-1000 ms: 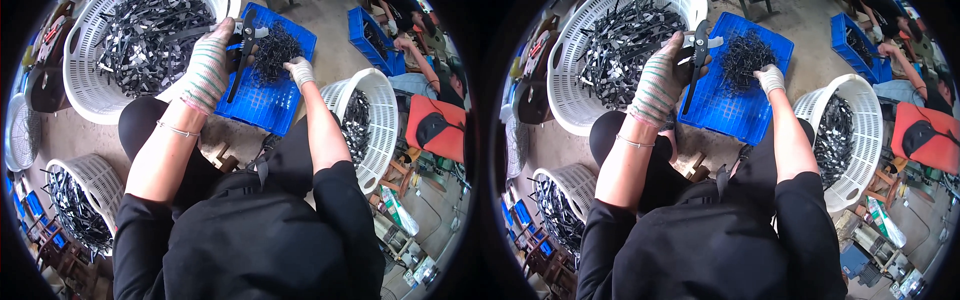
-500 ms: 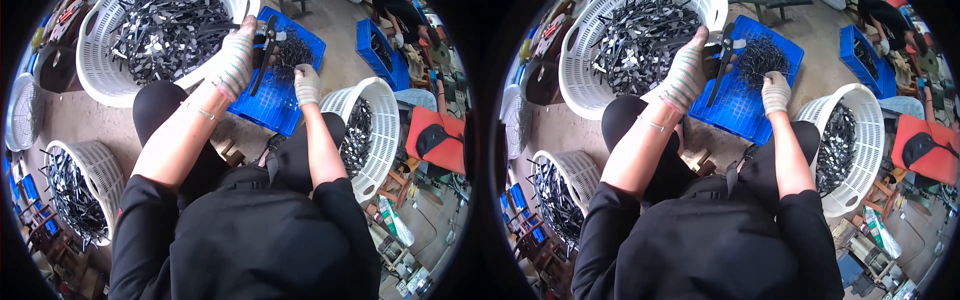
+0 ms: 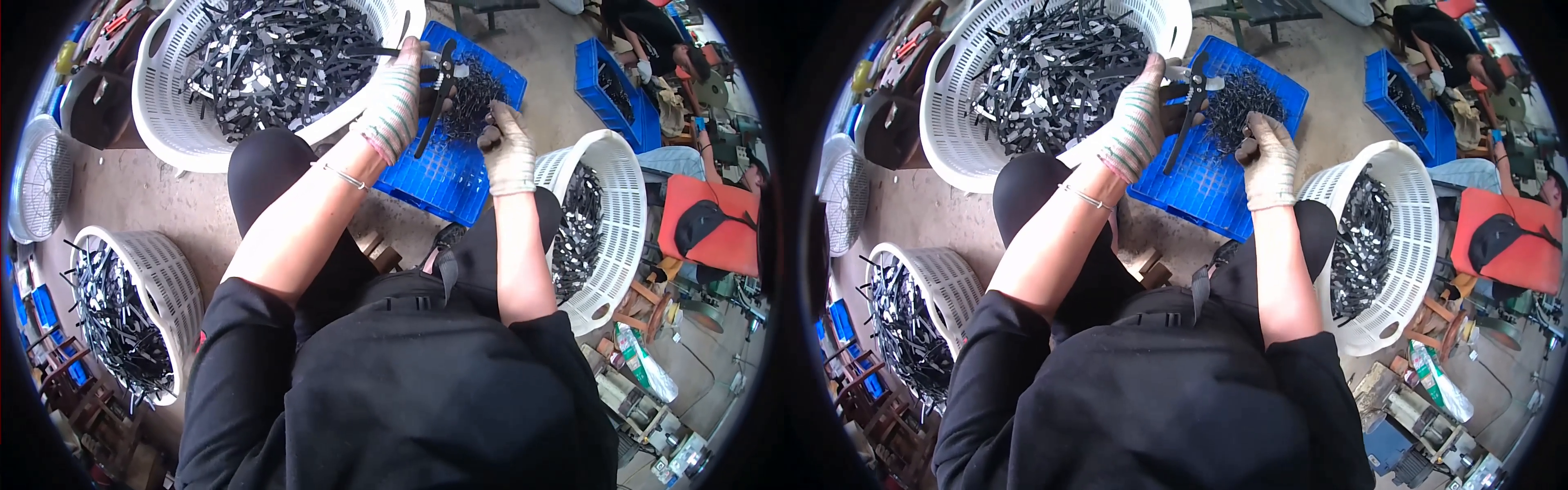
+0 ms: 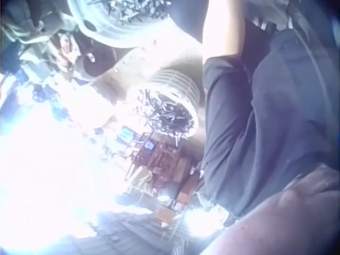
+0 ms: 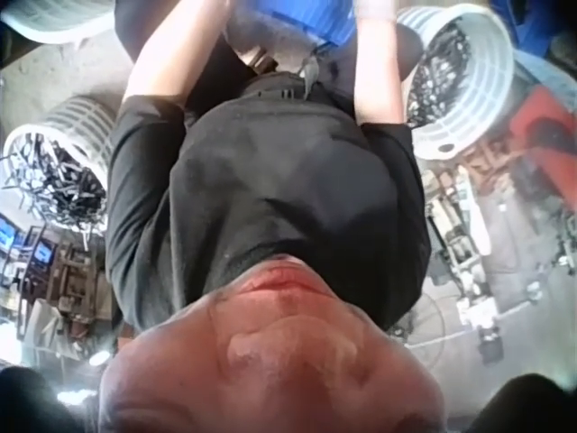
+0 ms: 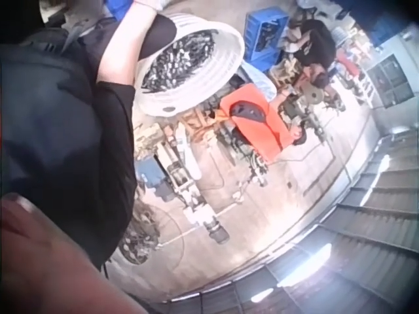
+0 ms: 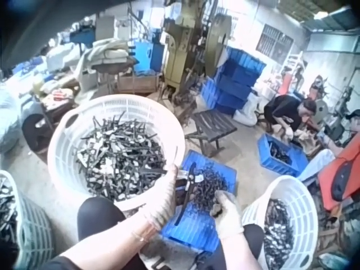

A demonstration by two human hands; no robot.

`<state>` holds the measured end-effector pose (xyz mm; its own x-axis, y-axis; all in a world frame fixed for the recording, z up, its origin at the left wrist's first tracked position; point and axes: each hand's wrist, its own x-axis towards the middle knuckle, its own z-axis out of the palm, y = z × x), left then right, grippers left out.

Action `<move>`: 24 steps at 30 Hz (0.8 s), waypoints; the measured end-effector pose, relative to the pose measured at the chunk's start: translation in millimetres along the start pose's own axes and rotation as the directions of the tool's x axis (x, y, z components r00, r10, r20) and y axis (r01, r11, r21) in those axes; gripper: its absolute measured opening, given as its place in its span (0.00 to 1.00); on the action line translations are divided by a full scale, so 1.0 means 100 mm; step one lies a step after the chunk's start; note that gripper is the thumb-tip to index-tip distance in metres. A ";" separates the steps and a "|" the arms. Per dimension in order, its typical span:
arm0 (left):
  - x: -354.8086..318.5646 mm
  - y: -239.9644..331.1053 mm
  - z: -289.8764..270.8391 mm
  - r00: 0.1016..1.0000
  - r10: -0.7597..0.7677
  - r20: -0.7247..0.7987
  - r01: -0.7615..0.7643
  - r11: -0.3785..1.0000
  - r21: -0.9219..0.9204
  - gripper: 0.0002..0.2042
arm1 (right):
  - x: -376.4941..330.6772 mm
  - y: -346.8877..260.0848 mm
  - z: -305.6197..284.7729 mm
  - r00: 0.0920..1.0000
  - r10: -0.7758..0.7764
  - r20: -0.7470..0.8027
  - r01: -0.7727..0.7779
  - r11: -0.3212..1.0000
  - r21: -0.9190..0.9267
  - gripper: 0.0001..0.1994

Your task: Inspecting and trimming small black plastic components using pliers in a manufacturing workshop.

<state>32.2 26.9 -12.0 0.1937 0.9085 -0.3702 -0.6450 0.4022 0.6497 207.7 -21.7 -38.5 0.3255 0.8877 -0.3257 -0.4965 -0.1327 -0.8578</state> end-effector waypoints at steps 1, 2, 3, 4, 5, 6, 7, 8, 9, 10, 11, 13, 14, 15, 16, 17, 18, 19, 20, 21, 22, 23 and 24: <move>-0.01 -0.01 0.00 1.000 0.010 0.018 -0.010 1.000 -0.020 0.22 | -0.10 -0.10 0.12 1.000 -0.007 0.005 0.007 1.000 0.001 0.06; -0.01 -0.02 0.01 1.000 0.018 0.021 -0.017 1.000 -0.020 0.22 | -0.19 -0.19 0.24 0.995 -0.093 0.026 0.095 0.990 -0.100 0.07; -0.03 -0.02 0.02 0.997 -0.023 0.077 0.029 0.996 -0.080 0.23 | -0.27 -0.25 0.33 0.983 -0.175 0.050 0.182 0.963 -0.199 0.07; -0.04 -0.02 0.03 0.989 -0.060 0.134 0.078 0.988 -0.136 0.24 | -0.30 -0.29 0.40 0.971 -0.229 0.069 0.238 0.948 -0.212 0.08; -0.06 -0.04 0.05 0.981 -0.089 0.172 0.113 0.985 -0.134 0.26 | -0.32 -0.31 0.44 0.971 -0.230 0.070 0.239 0.948 -0.212 0.08; -0.08 -0.05 0.08 0.974 -0.099 0.204 0.131 0.980 -0.149 0.26 | -0.32 -0.31 0.48 0.955 -0.286 0.082 0.298 0.929 -0.221 0.08; -0.10 -0.06 0.10 0.966 -0.108 0.234 0.149 0.975 -0.163 0.26 | -0.32 -0.31 0.50 0.935 -0.341 0.095 0.354 0.907 -0.231 0.08; -0.13 -0.08 0.11 0.959 -0.108 0.260 0.162 0.967 -0.195 0.26 | -0.32 -0.30 0.50 0.939 -0.330 0.094 0.343 0.913 -0.221 0.08; -0.13 -0.08 0.12 0.960 -0.109 0.257 0.162 0.967 -0.197 0.26 | -0.32 -0.29 0.49 0.940 -0.327 0.095 0.340 0.914 -0.223 0.08; -0.13 -0.08 0.13 0.959 -0.124 0.256 0.176 0.965 -0.193 0.25 | -0.31 -0.26 0.48 0.942 -0.325 0.078 0.335 0.916 -0.220 0.08; -0.13 -0.08 0.13 0.957 -0.139 0.254 0.190 0.963 -0.189 0.25 | -0.31 -0.25 0.47 0.944 -0.324 0.060 0.329 0.919 -0.217 0.07; -0.13 -0.08 0.12 0.959 -0.131 0.251 0.178 0.968 -0.175 0.25 | -0.33 -0.23 0.49 0.947 -0.320 0.030 0.319 0.927 -0.198 0.07; -0.13 -0.08 0.12 0.963 -0.139 0.230 0.182 0.967 -0.177 0.24 | -0.33 -0.23 0.49 0.948 -0.318 0.002 0.313 0.933 -0.175 0.07; -0.12 -0.07 0.13 0.966 -0.146 0.212 0.185 0.966 -0.178 0.24 | -0.32 -0.23 0.48 0.947 -0.320 0.000 0.315 0.932 -0.176 0.07; -0.12 -0.07 0.14 0.965 -0.148 0.215 0.187 0.966 -0.178 0.24 | -0.29 -0.23 0.46 0.957 -0.288 -0.009 0.285 0.949 -0.134 0.07; -0.12 -0.07 0.15 0.967 -0.163 0.197 0.200 0.963 -0.183 0.24 | -0.27 -0.24 0.44 0.966 -0.256 -0.017 0.254 0.963 -0.091 0.07; -0.12 -0.07 0.15 0.969 -0.177 0.175 0.209 0.959 -0.189 0.24 | -0.27 -0.23 0.44 0.967 -0.256 -0.016 0.253 0.963 -0.091 0.07; -0.12 -0.06 0.15 0.969 -0.176 0.174 0.208 0.960 -0.189 0.24 | -0.27 -0.23 0.45 0.969 -0.248 -0.006 0.247 0.966 -0.082 0.07; -0.13 -0.05 0.13 0.969 -0.166 0.185 0.198 0.965 -0.173 0.23 | -0.27 -0.22 0.45 0.971 -0.240 0.004 0.240 0.968 -0.074 0.07; -0.14 -0.04 0.13 0.967 -0.159 0.198 0.191 0.969 -0.156 0.23 | -0.28 -0.22 0.45 0.971 -0.240 0.003 0.239 0.968 -0.075 0.07; -0.16 -0.04 0.14 0.967 -0.160 0.197 0.192 0.969 -0.156 0.23 | -0.29 -0.23 0.45 0.969 -0.247 0.000 0.247 0.966 -0.075 0.07; -0.18 -0.04 0.14 0.967 -0.162 0.195 0.192 0.971 -0.143 0.23 | -0.30 -0.23 0.45 0.967 -0.254 -0.003 0.253 0.964 -0.075 0.07; -0.19 -0.05 0.15 0.967 -0.166 0.194 0.192 0.973 -0.128 0.23 | -0.30 -0.22 0.45 0.967 -0.254 -0.005 0.253 0.965 -0.075 0.07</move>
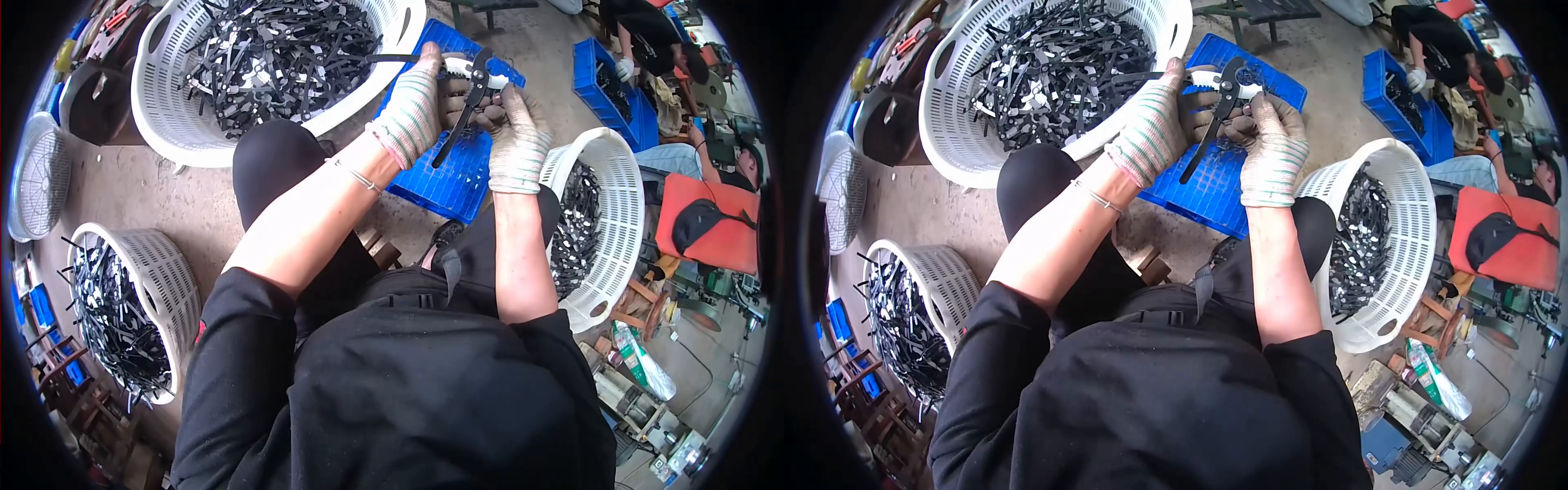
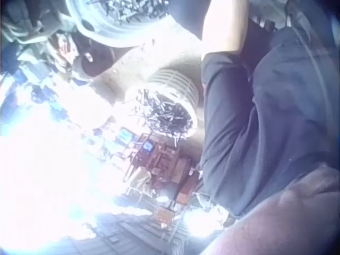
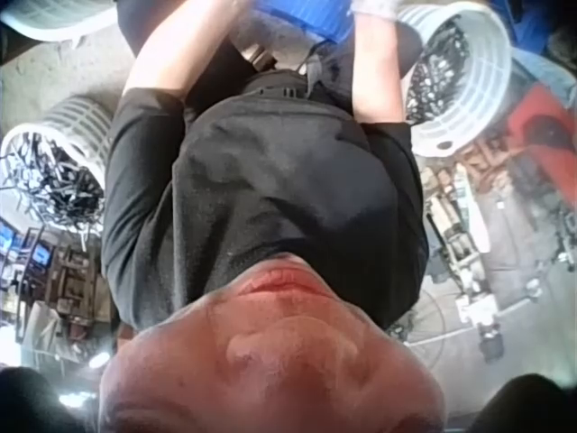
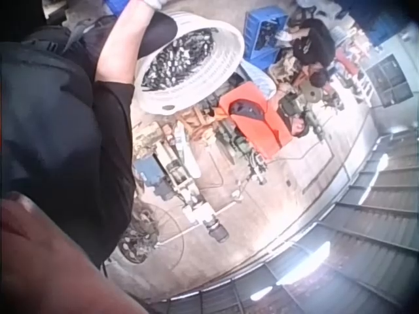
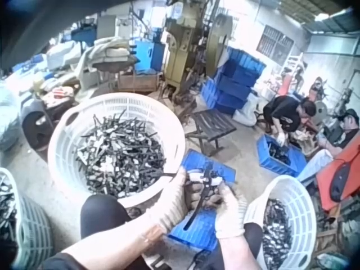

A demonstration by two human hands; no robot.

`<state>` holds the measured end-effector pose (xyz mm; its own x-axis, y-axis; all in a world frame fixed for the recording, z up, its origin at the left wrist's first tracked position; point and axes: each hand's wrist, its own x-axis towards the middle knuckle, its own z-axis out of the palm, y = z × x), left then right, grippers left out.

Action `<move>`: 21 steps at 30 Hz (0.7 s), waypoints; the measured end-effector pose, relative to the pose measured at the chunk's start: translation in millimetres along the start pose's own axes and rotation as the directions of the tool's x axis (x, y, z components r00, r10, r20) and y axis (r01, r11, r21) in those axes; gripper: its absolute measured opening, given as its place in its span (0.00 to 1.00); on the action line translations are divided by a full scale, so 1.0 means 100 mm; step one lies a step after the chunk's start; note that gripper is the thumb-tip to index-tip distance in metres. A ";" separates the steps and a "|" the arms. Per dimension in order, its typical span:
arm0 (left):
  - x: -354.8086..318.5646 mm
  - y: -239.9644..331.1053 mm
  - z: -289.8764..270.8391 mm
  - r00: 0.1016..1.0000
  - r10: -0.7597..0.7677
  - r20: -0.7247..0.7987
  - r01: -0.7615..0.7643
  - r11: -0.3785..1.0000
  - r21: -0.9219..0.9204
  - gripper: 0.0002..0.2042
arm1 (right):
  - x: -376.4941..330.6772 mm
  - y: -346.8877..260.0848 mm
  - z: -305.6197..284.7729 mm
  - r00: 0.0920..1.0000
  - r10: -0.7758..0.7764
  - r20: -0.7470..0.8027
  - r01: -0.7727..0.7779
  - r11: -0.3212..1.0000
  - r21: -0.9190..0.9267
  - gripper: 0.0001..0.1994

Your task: Inspecting and trimming small black plastic components using pliers in a manufacturing workshop.

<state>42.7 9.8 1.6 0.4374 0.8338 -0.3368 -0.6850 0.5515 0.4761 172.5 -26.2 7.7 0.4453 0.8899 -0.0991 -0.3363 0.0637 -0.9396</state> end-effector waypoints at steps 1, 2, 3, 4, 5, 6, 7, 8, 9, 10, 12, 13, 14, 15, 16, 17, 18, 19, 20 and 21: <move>0.00 0.00 -0.01 1.000 -0.002 0.000 0.002 1.000 0.000 0.23 | 0.00 0.01 -0.01 1.000 -0.015 0.003 0.015 0.999 -0.031 0.07; 0.00 0.00 -0.02 1.000 -0.004 -0.007 0.005 1.000 0.028 0.23 | -0.01 0.03 -0.01 1.000 -0.030 0.007 0.031 0.998 -0.061 0.08; 0.01 0.00 -0.03 1.000 -0.004 -0.015 0.005 0.998 0.055 0.23 | -0.01 0.03 0.00 1.000 -0.029 0.007 0.029 0.998 -0.062 0.08; 0.02 -0.01 -0.05 1.000 -0.005 -0.016 0.006 0.999 0.054 0.23 | -0.02 0.04 0.01 0.999 -0.033 0.022 0.036 0.992 -0.118 0.08; 0.03 -0.01 -0.06 0.999 -0.006 -0.033 0.009 0.996 0.086 0.23 | -0.03 0.05 0.02 0.999 -0.037 0.038 0.043 0.984 -0.175 0.08; 0.03 -0.01 -0.05 0.999 -0.006 -0.049 0.012 0.993 0.121 0.23 | -0.02 0.05 0.02 0.999 -0.038 0.038 0.044 0.984 -0.173 0.08; 0.02 -0.02 -0.04 0.999 -0.005 -0.048 0.011 0.992 0.122 0.23 | -0.01 0.06 0.01 0.998 -0.049 0.038 0.056 0.978 -0.202 0.08; 0.01 -0.02 -0.04 0.999 -0.014 -0.053 0.020 0.994 0.109 0.23 | -0.01 0.07 0.00 0.997 -0.060 0.038 0.068 0.971 -0.230 0.08; 0.01 -0.01 -0.03 0.998 -0.021 -0.059 0.027 0.995 0.094 0.23 | 0.00 0.07 -0.01 0.997 -0.061 0.041 0.069 0.971 -0.230 0.08; 0.02 -0.01 -0.03 0.998 -0.018 -0.058 0.024 0.995 0.094 0.23 | 0.02 0.07 -0.02 0.993 -0.084 0.081 0.106 0.934 -0.341 0.07; 0.02 -0.01 -0.02 0.985 -0.050 -0.167 0.069 0.992 0.109 0.22 | -0.04 0.01 0.00 0.985 -0.098 0.143 0.161 0.827 -0.538 0.08; 0.06 -0.03 -0.06 0.987 -0.055 -0.149 0.075 0.988 0.135 0.21 | 0.00 0.04 -0.04 0.924 -0.269 0.271 0.382 0.645 -0.662 0.09; 0.09 -0.04 -0.08 0.988 -0.069 -0.141 0.087 0.988 0.128 0.20 | 0.03 0.06 -0.08 0.817 -0.394 0.421 0.565 0.400 -0.722 0.11; 0.07 -0.06 -0.08 0.986 -0.086 -0.140 0.103 0.987 0.120 0.20 | 0.01 0.01 -0.02 0.675 -0.472 0.568 0.713 0.219 -0.666 0.13; 0.08 -0.08 -0.10 0.982 -0.089 -0.166 0.110 0.986 0.122 0.20 | -0.03 -0.02 0.00 0.692 -0.402 0.599 0.702 0.184 -0.688 0.13; 0.07 -0.08 -0.12 0.981 -0.089 -0.175 0.111 0.986 0.121 0.20 | -0.07 -0.04 0.01 0.708 -0.329 0.625 0.692 0.147 -0.706 0.14; 0.07 -0.08 -0.12 0.973 -0.118 -0.197 0.146 0.980 0.134 0.20 | -0.06 -0.06 0.00 0.723 -0.282 0.630 0.682 0.153 -0.715 0.13; 0.07 -0.07 -0.11 0.964 -0.147 -0.220 0.182 0.972 0.147 0.20 | -0.06 -0.09 0.01 0.725 -0.282 0.628 0.681 0.157 -0.715 0.13; 0.06 -0.07 -0.13 0.969 -0.132 -0.208 0.160 0.979 0.128 0.19 | -0.07 -0.13 0.02 0.710 -0.236 0.664 0.700 0.130 -0.702 0.13; 0.05 -0.07 -0.11 0.969 -0.136 -0.208 0.165 0.978 0.130 0.19 | -0.07 -0.16 0.02 0.695 -0.188 0.694 0.717 0.101 -0.690 0.13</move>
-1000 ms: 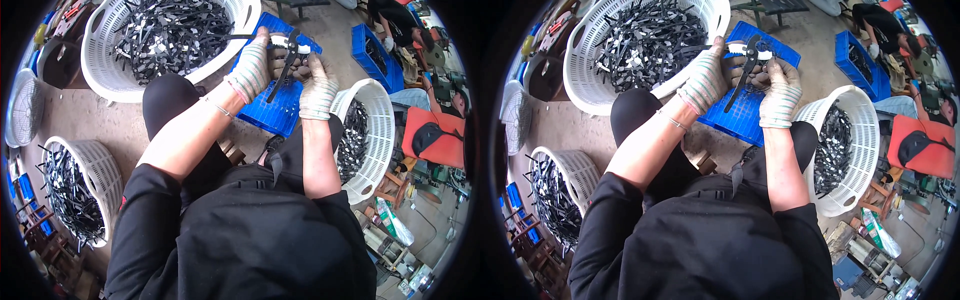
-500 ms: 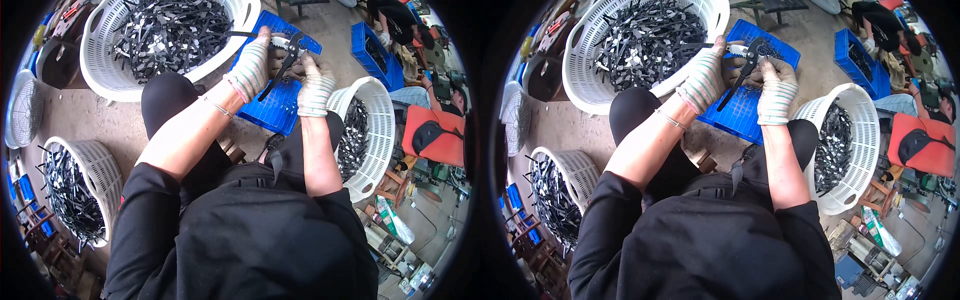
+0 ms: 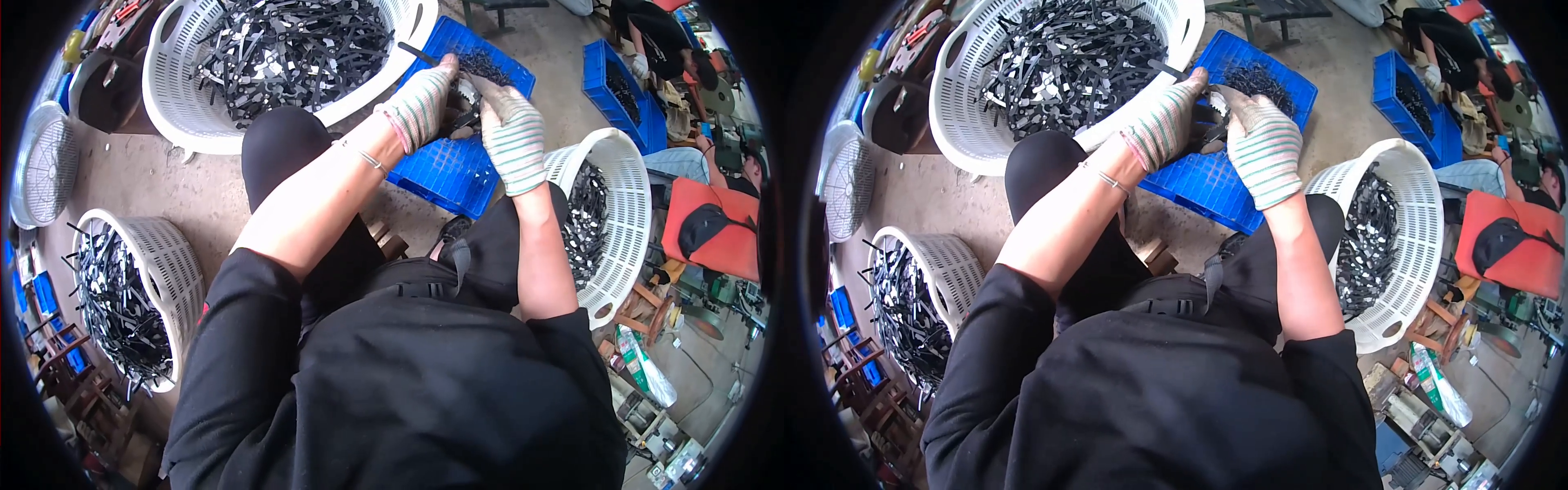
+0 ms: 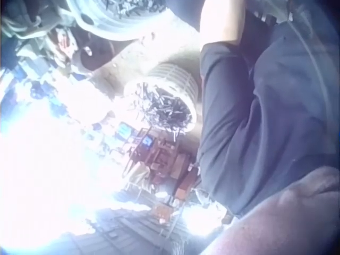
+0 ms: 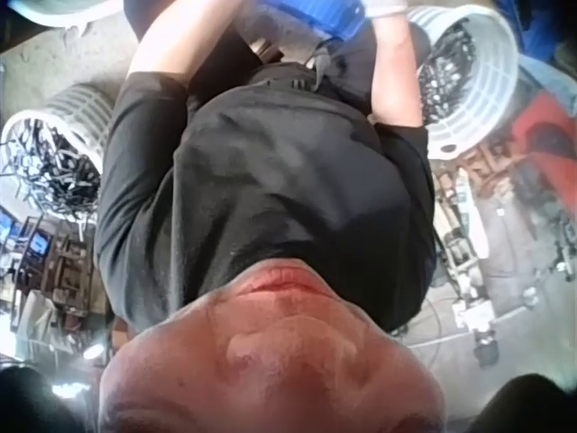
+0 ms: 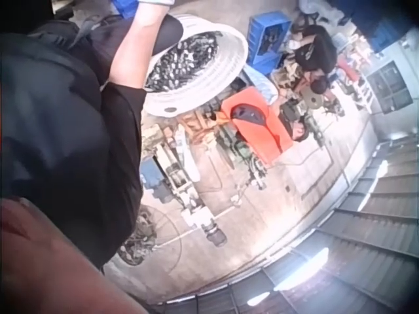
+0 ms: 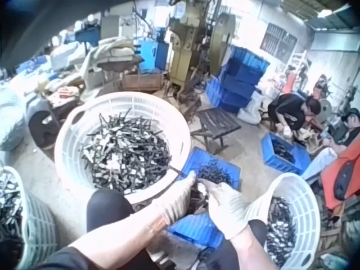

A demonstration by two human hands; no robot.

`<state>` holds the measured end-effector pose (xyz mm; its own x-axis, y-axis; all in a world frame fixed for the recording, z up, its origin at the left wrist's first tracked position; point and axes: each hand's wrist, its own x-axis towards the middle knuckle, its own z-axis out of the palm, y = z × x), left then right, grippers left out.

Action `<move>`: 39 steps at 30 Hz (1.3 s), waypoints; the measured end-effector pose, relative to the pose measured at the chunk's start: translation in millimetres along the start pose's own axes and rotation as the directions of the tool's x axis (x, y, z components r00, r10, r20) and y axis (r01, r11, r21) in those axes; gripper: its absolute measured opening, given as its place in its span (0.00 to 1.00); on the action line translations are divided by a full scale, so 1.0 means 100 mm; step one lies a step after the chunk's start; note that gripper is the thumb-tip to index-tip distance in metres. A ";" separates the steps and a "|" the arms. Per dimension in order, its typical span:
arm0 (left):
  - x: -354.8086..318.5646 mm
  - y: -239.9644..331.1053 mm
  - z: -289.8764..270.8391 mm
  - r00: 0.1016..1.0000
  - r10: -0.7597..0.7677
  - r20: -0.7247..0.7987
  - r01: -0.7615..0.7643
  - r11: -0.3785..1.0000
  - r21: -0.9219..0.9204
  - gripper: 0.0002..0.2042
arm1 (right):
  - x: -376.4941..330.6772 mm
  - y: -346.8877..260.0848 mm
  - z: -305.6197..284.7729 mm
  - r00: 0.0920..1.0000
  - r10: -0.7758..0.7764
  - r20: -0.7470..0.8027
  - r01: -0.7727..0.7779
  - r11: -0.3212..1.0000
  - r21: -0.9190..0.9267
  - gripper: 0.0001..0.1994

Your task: Inspecting and trimming small black plastic components using pliers in a manufacturing workshop.

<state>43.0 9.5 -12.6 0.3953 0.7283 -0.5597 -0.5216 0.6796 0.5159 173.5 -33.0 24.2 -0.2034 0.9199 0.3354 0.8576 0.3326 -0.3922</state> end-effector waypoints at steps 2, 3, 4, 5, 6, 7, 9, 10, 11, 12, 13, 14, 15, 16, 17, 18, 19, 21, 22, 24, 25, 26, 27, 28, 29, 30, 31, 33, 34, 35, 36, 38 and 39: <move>-0.04 0.02 -0.01 1.000 0.018 0.003 -0.018 0.999 0.050 0.19 | 0.00 0.03 0.02 1.000 -0.019 0.022 0.018 1.000 0.003 0.14; -0.08 0.06 -0.03 0.998 0.022 0.060 -0.027 0.996 0.086 0.17 | -0.01 0.04 0.03 0.999 -0.033 0.025 0.033 0.999 0.003 0.14; -0.11 0.07 -0.02 0.996 0.039 0.083 -0.047 0.994 0.096 0.17 | -0.01 0.05 0.03 0.998 -0.046 0.030 0.046 0.999 0.001 0.14; -0.14 0.07 -0.01 0.993 0.055 0.107 -0.066 0.992 0.106 0.18 | -0.02 0.05 0.00 0.999 -0.041 0.028 0.041 0.999 0.002 0.14; -0.16 0.10 -0.02 0.986 0.055 0.160 -0.074 0.991 0.115 0.18 | -0.02 0.04 -0.02 0.997 -0.055 0.050 0.056 0.998 -0.015 0.14; -0.18 0.10 -0.01 0.986 0.052 0.158 -0.071 0.990 0.120 0.18 | -0.03 0.04 -0.02 0.995 -0.068 0.074 0.070 0.997 -0.032 0.13; -0.25 0.12 0.04 0.996 -0.013 0.089 -0.002 0.988 0.157 0.17 | -0.05 0.06 0.00 0.997 -0.061 0.053 0.062 0.998 -0.030 0.13; -0.24 0.11 0.03 0.996 -0.016 0.087 0.002 0.987 0.161 0.17 | -0.06 0.07 0.01 0.998 -0.057 0.035 0.058 0.998 -0.031 0.13; -0.20 0.10 0.01 0.995 -0.039 0.095 0.021 0.984 0.177 0.15 | -0.07 0.10 0.03 0.998 -0.052 0.034 0.053 0.998 -0.028 0.13; -0.18 0.10 0.00 0.993 -0.058 0.100 0.038 0.981 0.192 0.14 | -0.06 0.12 0.05 0.998 -0.060 0.014 0.061 0.998 -0.021 0.12; -0.17 0.09 -0.03 0.993 -0.043 0.113 0.018 0.977 0.213 0.12 | -0.07 0.13 0.07 0.998 -0.068 -0.005 0.068 0.998 -0.014 0.11; -0.16 0.09 -0.06 0.993 -0.045 0.108 0.020 0.976 0.217 0.12 | -0.07 0.13 0.07 0.998 -0.065 -0.006 0.065 0.998 -0.009 0.11; -0.17 0.08 -0.06 0.991 -0.047 0.126 0.019 0.976 0.218 0.12 | -0.08 0.15 0.06 0.999 -0.049 0.024 0.048 0.999 0.017 0.11; -0.17 0.07 -0.07 0.988 -0.050 0.144 0.018 0.975 0.220 0.11 | -0.09 0.16 0.06 0.998 -0.033 0.055 0.031 0.999 0.041 0.10; -0.16 0.06 -0.07 0.988 -0.056 0.144 0.023 0.974 0.224 0.11 | -0.10 0.20 0.08 0.996 -0.088 0.001 0.088 0.996 0.024 0.10; -0.14 0.04 -0.09 0.988 -0.051 0.146 0.019 0.977 0.214 0.11 | -0.11 0.18 0.06 0.995 -0.095 0.026 0.097 0.994 -0.055 0.10; -0.13 0.03 -0.11 0.988 -0.046 0.146 0.015 0.979 0.203 0.11 | -0.10 0.11 0.00 0.993 -0.101 0.053 0.107 0.985 -0.132 0.11; -0.12 0.03 -0.09 0.991 0.048 0.129 -0.070 0.982 0.174 0.11 | -0.12 -0.03 -0.18 0.997 -0.063 -0.048 0.055 0.986 -0.160 0.11; -0.07 0.04 -0.11 0.987 0.107 0.120 -0.122 0.983 0.134 0.12 | -0.14 -0.06 -0.27 0.978 -0.053 -0.200 0.034 0.994 -0.100 0.11; 0.07 0.08 -0.06 0.971 0.240 0.011 -0.237 0.966 -0.106 0.12 | -0.20 -0.01 -0.52 0.902 0.125 -0.413 -0.104 0.992 0.073 0.07; 0.09 0.16 -0.14 0.758 0.643 0.113 -0.622 0.658 0.425 0.13 | -0.25 0.07 -0.59 0.883 0.179 -0.435 -0.138 0.983 0.123 0.07; 0.12 0.33 -0.30 0.413 0.804 0.428 -0.719 -0.001 0.695 0.15 | -0.29 0.15 -0.69 0.858 0.231 -0.458 -0.172 0.971 0.166 0.07; 0.14 0.56 -0.54 0.693 0.704 0.153 -0.720 0.673 0.169 0.23 | -0.32 0.17 -0.75 0.836 0.271 -0.477 -0.215 0.962 0.171 0.07; 0.20 0.73 -0.68 0.936 0.331 0.120 -0.228 0.830 -0.509 0.35 | -0.35 0.30 -0.76 0.828 0.123 -0.547 -0.083 0.992 0.097 0.08; 0.23 0.71 -0.59 0.871 0.438 -0.220 -0.489 0.817 -0.307 0.38 | -0.39 0.37 -0.75 0.798 0.161 -0.581 -0.100 0.986 0.134 0.07; 0.19 0.55 -0.37 0.880 0.357 -0.312 -0.436 0.867 -0.239 0.38 | -0.52 0.51 -0.76 0.778 0.380 -0.500 -0.251 0.918 0.308 0.07; 0.33 0.50 -0.60 0.911 0.355 -0.208 -0.386 0.913 -0.132 0.44 | -0.57 0.63 -0.72 0.762 0.435 -0.480 -0.301 0.894 0.333 0.06; 0.33 0.22 -0.41 0.935 0.128 -0.330 -0.173 0.979 -0.112 0.38 | -0.81 1.11 -0.64 0.716 0.420 -0.557 -0.349 0.907 0.235 0.11; 0.32 0.16 -0.41 0.965 0.156 -0.209 -0.173 0.983 -0.065 0.35 | -0.95 1.43 -0.62 0.692 0.418 -0.588 -0.377 0.905 0.199 0.10; 0.34 0.17 -0.35 0.965 0.176 -0.194 -0.193 0.979 -0.072 0.31 | -1.09 1.79 -0.58 0.676 0.426 -0.601 -0.415 0.894 0.167 0.11; 0.30 0.17 -0.25 0.948 0.211 -0.236 -0.225 0.974 -0.032 0.26 | -1.25 2.01 -0.55 0.591 0.583 -0.557 -0.565 0.793 0.229 0.11; 0.37 0.24 -0.35 0.955 0.262 -0.141 -0.265 0.964 0.000 0.24 | -1.72 2.77 -0.39 0.287 0.882 -0.375 -0.785 0.440 0.435 0.15; 0.38 0.20 -0.27 0.960 0.243 -0.139 -0.245 0.970 0.005 0.24 | -2.07 3.20 -0.35 0.121 0.938 -0.325 -0.847 0.268 0.459 0.16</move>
<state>27.1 48.8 -41.4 0.1480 0.8522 -0.5019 -0.5987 0.4811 0.6404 506.4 -124.2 -140.2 0.9333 0.3556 -0.0490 0.1855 -0.5947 -0.7822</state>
